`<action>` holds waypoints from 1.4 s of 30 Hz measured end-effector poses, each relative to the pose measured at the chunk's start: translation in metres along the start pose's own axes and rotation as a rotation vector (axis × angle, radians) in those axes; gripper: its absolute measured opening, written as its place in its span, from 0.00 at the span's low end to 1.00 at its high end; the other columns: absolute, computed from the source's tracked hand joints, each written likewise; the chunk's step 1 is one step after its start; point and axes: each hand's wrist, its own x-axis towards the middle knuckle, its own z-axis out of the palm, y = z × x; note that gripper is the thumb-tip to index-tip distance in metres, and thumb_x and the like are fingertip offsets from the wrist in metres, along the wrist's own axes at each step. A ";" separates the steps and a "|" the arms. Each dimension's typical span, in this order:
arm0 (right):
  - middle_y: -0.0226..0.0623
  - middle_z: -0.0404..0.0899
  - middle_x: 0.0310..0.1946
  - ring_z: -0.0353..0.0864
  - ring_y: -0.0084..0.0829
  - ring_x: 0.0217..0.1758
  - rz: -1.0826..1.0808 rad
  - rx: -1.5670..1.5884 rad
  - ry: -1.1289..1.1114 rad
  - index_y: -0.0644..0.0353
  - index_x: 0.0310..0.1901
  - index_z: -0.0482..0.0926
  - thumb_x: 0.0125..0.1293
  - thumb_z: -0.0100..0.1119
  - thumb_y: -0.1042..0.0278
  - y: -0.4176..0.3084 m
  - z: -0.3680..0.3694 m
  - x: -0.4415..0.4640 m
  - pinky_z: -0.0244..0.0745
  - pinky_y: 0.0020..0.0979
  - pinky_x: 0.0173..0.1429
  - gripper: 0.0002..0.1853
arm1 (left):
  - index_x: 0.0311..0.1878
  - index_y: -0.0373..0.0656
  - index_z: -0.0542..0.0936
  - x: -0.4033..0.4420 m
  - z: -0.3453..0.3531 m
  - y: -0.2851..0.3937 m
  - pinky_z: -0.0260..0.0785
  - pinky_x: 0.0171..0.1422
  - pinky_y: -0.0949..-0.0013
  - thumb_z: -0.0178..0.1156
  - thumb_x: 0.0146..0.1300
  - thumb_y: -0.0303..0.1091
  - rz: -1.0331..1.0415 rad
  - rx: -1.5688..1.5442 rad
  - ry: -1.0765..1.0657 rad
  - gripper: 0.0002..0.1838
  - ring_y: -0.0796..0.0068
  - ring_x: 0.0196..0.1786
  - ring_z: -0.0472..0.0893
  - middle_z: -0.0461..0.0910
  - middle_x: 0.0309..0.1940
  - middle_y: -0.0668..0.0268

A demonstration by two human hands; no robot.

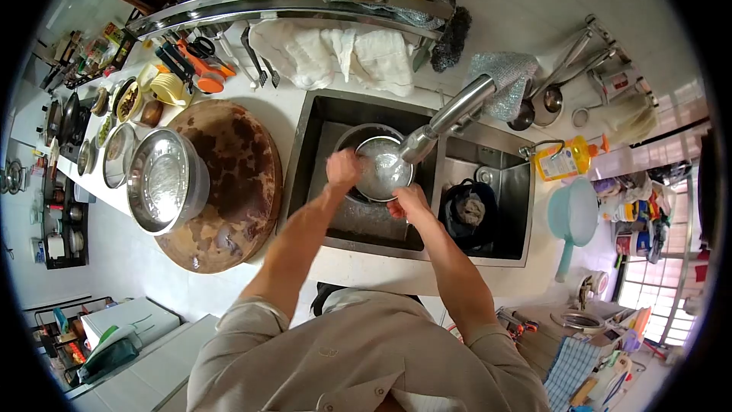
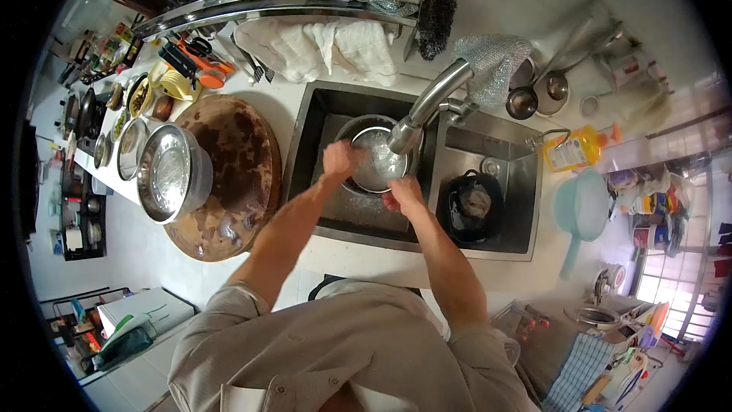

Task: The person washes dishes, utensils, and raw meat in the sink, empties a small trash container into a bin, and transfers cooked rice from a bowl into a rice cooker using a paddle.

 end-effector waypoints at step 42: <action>0.56 0.82 0.49 0.80 0.56 0.55 -0.570 -1.607 -0.373 0.66 0.50 0.79 0.65 0.54 0.67 -0.027 0.023 0.030 0.76 0.50 0.57 0.16 | 0.74 0.61 0.58 -0.059 0.006 -0.018 0.77 0.50 0.35 0.51 0.67 0.69 -0.691 -1.323 -0.685 0.38 0.51 0.68 0.71 0.67 0.69 0.60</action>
